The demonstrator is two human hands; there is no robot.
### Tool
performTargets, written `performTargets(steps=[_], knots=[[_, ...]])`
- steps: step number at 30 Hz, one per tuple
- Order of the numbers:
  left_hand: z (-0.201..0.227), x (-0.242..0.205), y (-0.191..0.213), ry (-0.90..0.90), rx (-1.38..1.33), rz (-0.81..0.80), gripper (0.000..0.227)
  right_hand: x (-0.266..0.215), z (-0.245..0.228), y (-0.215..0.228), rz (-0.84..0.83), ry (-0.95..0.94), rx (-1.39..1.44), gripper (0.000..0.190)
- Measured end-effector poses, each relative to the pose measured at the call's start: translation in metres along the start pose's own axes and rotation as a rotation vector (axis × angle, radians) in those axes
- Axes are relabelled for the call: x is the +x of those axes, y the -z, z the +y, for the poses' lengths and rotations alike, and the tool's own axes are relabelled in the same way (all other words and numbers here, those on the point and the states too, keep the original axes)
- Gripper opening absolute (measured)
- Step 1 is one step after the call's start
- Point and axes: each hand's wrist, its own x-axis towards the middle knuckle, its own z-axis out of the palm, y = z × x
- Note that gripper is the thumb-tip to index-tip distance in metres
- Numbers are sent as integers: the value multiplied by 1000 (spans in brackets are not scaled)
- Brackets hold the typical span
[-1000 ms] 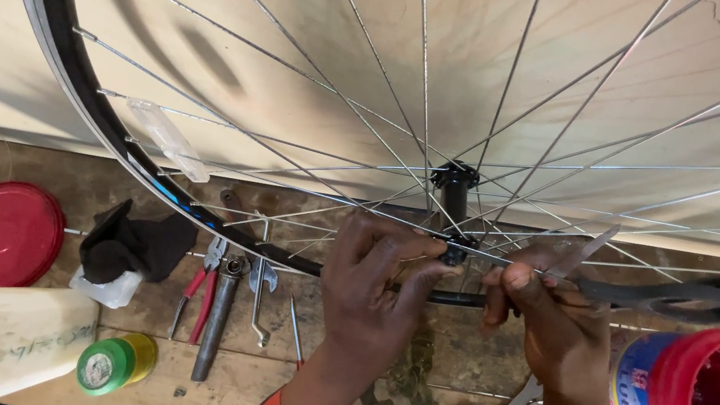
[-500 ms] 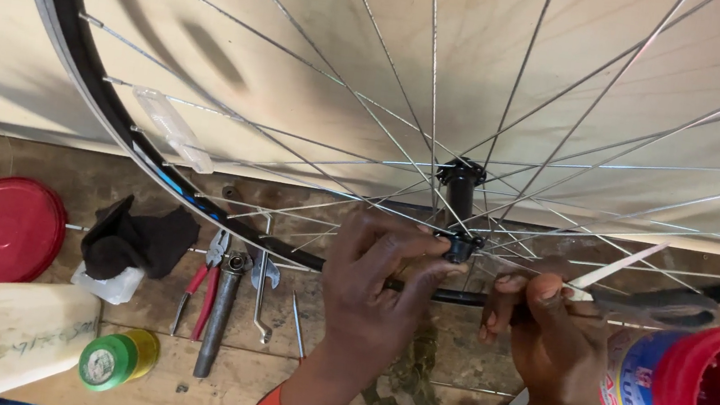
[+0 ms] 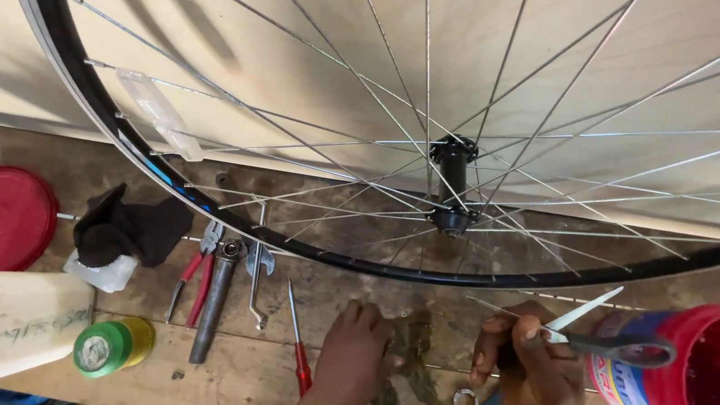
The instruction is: Cleaning the hub and spokes of a bicycle wheel with a rag, spinning the wheel for inspection, and using scissors to cut a zip tie.
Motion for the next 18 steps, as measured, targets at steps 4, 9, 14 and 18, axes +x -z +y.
performTargets(steps=[4, 9, 14, 18], knots=[[-12, 3, -13, -72, 85, 66, 9, -6, 0, -5, -36, 4, 4, 39], [-6, 3, -2, -12, -5, 21, 70, -12, -1, -10, -53, 7, 66, 34], [6, -3, 7, 46, -432, 66, 16, -21, -10, -20, -80, 28, -16, 37], [28, -7, 39, 3, -1017, 275, 33, -24, -15, -23, -25, -21, -84, 39]])
